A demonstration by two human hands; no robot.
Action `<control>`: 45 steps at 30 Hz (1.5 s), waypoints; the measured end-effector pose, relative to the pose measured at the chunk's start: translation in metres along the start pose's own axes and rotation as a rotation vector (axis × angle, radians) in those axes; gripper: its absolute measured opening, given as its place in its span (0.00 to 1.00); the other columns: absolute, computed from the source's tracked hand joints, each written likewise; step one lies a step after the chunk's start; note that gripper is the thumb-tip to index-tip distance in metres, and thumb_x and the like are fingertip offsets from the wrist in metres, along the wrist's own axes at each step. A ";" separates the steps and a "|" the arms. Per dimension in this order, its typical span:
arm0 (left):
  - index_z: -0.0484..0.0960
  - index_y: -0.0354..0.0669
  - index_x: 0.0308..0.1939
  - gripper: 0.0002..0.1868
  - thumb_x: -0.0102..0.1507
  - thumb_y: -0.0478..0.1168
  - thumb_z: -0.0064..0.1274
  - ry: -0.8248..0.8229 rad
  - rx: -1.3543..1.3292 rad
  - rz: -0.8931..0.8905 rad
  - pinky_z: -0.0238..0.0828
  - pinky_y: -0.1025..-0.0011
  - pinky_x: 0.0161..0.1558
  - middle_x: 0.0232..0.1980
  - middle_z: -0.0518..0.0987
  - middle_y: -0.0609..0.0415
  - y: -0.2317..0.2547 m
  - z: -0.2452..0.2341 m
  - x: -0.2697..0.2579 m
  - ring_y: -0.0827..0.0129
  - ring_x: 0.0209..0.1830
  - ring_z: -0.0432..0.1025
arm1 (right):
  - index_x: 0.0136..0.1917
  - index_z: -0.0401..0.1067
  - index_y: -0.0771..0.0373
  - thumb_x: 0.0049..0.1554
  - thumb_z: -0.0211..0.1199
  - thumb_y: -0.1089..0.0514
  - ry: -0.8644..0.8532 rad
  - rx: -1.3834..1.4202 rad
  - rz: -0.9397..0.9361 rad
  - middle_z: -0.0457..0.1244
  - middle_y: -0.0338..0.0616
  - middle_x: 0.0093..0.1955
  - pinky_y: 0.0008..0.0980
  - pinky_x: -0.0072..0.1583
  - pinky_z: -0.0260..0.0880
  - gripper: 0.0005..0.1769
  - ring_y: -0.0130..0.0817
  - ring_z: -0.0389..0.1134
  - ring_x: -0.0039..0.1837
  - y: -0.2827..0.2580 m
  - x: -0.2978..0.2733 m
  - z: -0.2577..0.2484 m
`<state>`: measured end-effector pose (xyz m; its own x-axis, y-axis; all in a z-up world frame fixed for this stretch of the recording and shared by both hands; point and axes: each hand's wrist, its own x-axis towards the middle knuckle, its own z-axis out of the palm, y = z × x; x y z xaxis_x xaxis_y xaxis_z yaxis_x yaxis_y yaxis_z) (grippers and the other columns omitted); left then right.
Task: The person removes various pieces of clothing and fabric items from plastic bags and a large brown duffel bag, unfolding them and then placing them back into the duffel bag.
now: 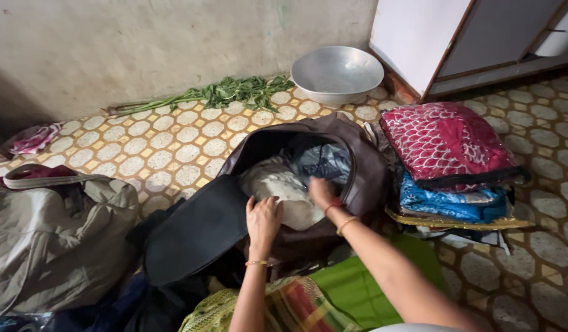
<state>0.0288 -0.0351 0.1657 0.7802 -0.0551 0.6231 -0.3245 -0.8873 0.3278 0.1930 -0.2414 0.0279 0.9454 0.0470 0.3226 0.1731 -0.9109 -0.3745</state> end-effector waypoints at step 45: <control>0.55 0.47 0.78 0.51 0.62 0.78 0.29 0.033 -2.093 -1.245 0.51 0.51 0.70 0.77 0.60 0.50 -0.019 0.056 -0.084 0.55 0.74 0.56 | 0.64 0.68 0.75 0.54 0.73 0.45 0.134 0.500 -0.419 0.69 0.60 0.53 0.38 0.53 0.71 0.37 0.46 0.71 0.53 -0.155 -0.147 -0.285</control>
<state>-0.0005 -0.0394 0.0674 0.9441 -0.0674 -0.3226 0.1849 0.9186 0.3492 -0.0513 -0.2236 0.2866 0.7335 0.2745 0.6218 0.6559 -0.5257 -0.5417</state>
